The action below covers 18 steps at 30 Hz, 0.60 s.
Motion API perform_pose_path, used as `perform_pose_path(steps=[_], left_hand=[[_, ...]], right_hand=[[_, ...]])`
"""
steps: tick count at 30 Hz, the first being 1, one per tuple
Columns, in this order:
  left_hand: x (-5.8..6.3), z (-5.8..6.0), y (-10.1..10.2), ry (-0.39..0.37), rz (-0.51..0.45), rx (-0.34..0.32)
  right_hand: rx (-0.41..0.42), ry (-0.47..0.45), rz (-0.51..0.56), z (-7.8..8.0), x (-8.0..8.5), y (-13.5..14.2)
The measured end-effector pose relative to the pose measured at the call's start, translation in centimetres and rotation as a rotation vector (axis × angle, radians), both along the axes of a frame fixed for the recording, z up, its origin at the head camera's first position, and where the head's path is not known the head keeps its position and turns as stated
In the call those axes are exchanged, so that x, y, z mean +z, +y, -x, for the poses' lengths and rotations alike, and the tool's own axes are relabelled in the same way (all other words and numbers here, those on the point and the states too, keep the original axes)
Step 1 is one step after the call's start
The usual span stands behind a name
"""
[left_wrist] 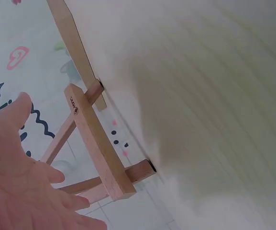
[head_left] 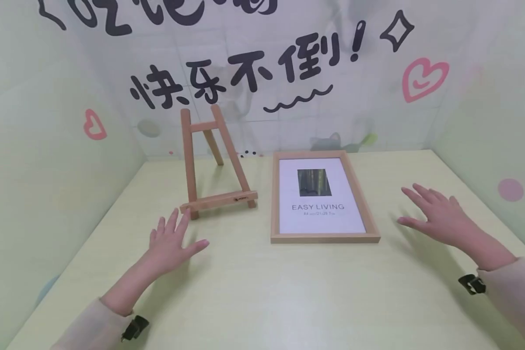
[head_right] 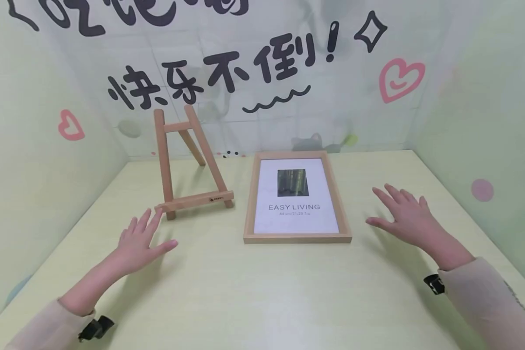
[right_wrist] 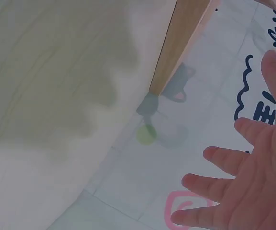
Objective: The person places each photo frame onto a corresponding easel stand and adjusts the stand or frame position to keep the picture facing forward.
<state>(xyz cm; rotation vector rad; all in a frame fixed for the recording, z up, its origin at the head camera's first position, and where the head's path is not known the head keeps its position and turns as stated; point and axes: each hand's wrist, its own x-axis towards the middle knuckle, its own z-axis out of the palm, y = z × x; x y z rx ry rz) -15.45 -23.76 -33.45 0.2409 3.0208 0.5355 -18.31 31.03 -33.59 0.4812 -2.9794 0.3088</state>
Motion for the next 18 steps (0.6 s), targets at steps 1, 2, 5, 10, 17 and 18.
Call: perform_pose_path(steps=[1, 2, 5, 10, 17, 18], left_hand=[[0.0, 0.1, 0.0, -0.011, -0.018, -0.011], [0.0, 0.3, 0.0, -0.025, -0.044, -0.025], [0.3, 0.9, 0.1, -0.093, -0.159, -0.080], [1.2, 2.1, 0.7, -0.364, -0.375, -0.081], [1.5, 3.9, 1.7, -0.456, -0.402, -0.056], [1.5, 4.1, 1.8, -0.462, -0.414, -0.060]], right_hand=[[-0.002, -0.006, 0.009, 0.0, 0.0, -0.1], [-0.003, -0.016, 0.028, 0.1, 0.0, -0.1], [0.004, -0.085, 0.124, 0.3, 0.2, -0.3], [0.022, -0.195, 0.270, 0.7, 0.3, -0.5], [0.025, -0.232, 0.296, 1.1, 0.3, -0.5], [0.024, -0.239, 0.302, 1.2, 0.3, -0.5]])
